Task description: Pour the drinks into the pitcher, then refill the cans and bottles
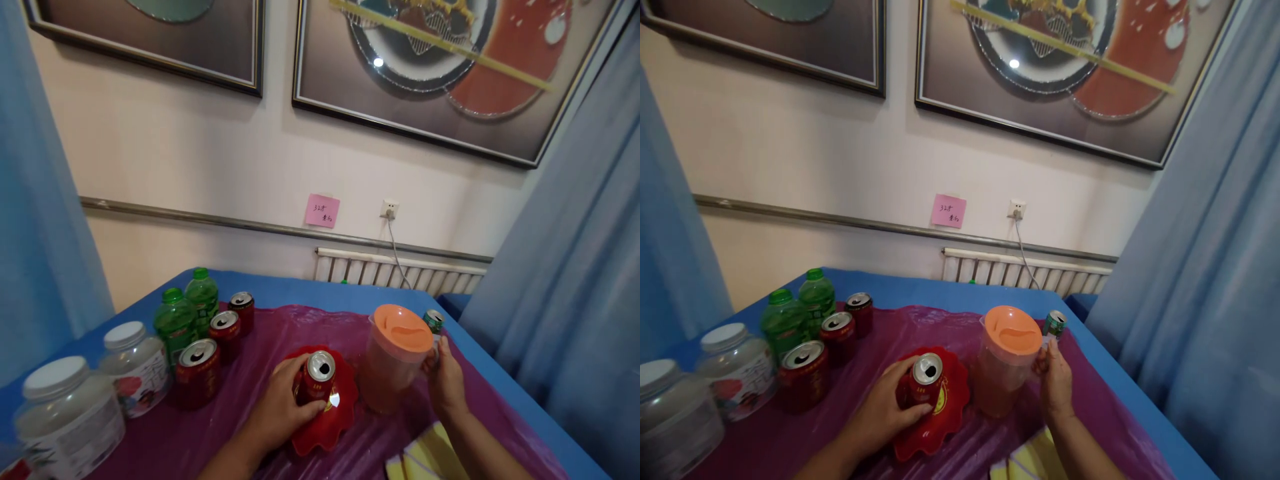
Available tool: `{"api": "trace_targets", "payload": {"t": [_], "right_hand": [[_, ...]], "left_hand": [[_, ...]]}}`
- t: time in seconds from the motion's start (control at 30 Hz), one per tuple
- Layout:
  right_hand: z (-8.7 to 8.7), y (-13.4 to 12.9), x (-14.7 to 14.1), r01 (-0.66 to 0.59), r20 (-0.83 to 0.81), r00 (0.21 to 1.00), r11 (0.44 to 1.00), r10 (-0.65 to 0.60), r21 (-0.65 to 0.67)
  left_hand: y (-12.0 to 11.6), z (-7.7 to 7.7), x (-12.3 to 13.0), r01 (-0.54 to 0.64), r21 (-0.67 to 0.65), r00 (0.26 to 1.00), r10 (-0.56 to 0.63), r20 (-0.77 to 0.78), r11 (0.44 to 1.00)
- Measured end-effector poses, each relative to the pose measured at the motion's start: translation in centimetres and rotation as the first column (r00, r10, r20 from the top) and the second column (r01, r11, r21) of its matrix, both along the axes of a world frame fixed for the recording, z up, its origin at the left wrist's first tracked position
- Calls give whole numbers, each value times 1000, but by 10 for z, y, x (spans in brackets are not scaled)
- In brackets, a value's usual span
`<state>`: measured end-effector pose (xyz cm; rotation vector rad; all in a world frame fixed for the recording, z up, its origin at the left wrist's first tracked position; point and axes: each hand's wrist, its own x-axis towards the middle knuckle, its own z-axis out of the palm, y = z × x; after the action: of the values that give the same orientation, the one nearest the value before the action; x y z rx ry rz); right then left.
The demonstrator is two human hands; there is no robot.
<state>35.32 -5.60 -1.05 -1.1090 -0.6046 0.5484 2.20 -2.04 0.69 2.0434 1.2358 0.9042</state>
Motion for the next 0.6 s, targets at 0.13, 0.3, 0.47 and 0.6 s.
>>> {"api": "trace_targets", "payload": {"t": [0.13, 0.3, 0.47, 0.6], "right_hand": [[1, -5, 1, -49, -23, 999, 998, 48, -42], [6, -16, 6, 43, 111, 993, 993, -31, -108], [15, -54, -10, 387, 320, 847, 905, -425, 178], [14, -78, -59, 12, 670, 733, 987, -118, 160]], "left_hand": [[-2, 1, 0, 16, 18, 1000, -16, 6, 1000], [0, 6, 0, 15, 97, 1000, -15, 5, 995], [-1, 6, 1, 22, 113, 1000, -22, 1, 993], [-5, 10, 2, 30, 134, 999, -32, 7, 991]]}}
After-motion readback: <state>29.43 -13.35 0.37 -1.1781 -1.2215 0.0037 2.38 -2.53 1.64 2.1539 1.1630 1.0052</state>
